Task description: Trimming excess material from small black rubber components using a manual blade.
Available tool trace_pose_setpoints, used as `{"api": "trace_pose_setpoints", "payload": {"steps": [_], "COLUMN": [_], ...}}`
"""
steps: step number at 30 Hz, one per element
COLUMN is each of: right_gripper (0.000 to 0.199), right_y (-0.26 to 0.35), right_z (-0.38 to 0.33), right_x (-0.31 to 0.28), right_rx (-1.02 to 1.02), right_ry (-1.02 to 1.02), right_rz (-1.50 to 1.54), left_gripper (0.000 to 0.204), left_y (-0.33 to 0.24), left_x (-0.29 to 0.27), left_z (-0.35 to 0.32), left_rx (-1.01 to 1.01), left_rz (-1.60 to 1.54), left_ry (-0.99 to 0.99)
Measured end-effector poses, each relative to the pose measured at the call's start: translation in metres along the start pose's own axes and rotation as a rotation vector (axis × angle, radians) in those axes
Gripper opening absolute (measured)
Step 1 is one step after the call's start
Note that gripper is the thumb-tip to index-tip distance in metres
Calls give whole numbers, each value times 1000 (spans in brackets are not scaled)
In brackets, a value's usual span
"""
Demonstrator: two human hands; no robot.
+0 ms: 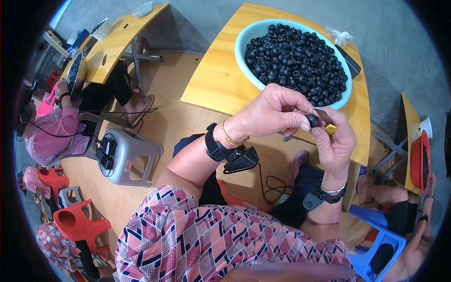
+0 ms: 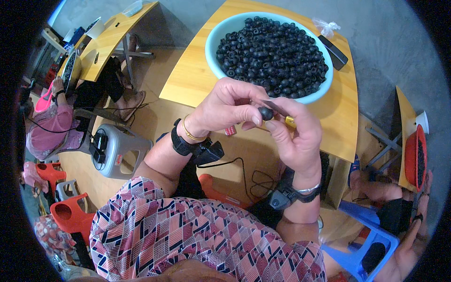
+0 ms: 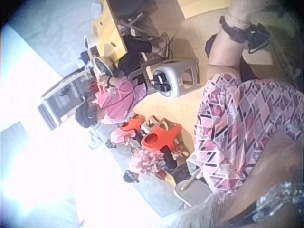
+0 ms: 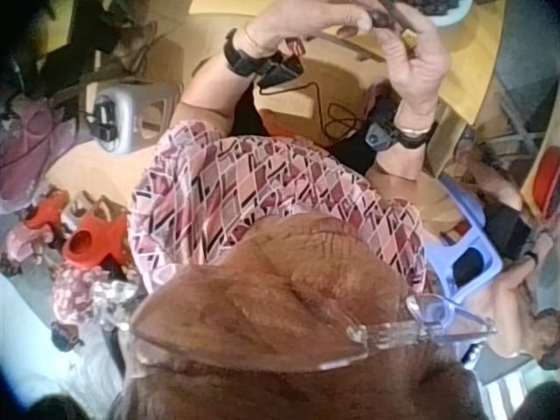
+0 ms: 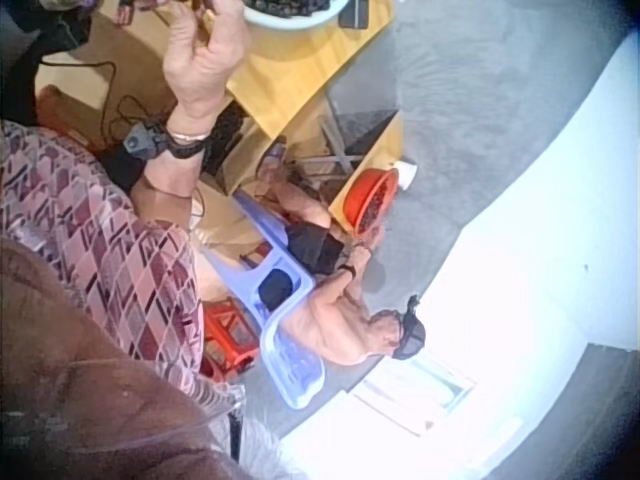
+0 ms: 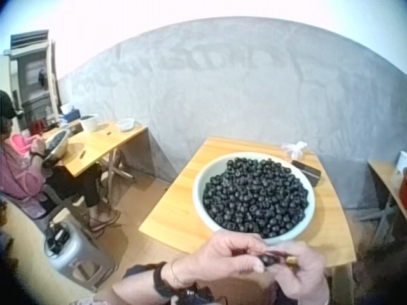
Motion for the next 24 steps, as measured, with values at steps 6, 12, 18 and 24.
{"api": "trace_pose_setpoints", "payload": {"steps": [6,12,18,24], "right_gripper": [21,17,23,21], "right_y": [15,23,28,39], "right_z": [4,-1,-7,-8], "right_x": [0,-1,-1,6], "right_rx": [-103,-181,-288,-355], "right_ry": [-31,-145,-176,-169], "right_rz": [-128,-209,-313,-368], "left_gripper": [17,17,18,20], "left_y": [0,11,19,26], "left_x": [3,3,2,2], "left_z": [0,0,0,-2], "left_rx": [-42,-28,-40,-82], "left_rz": [-132,-274,-347,-387], "left_ry": [-52,-98,-132,-147]}}
Point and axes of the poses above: each hand's wrist, its own z-axis towards the middle knuckle, its own x-axis out of the palm, y = z × x, the point moved 10 cm from there along z, towards the middle knuckle, and after that the axes turned 2 degrees about y, right-handed, at the moved point
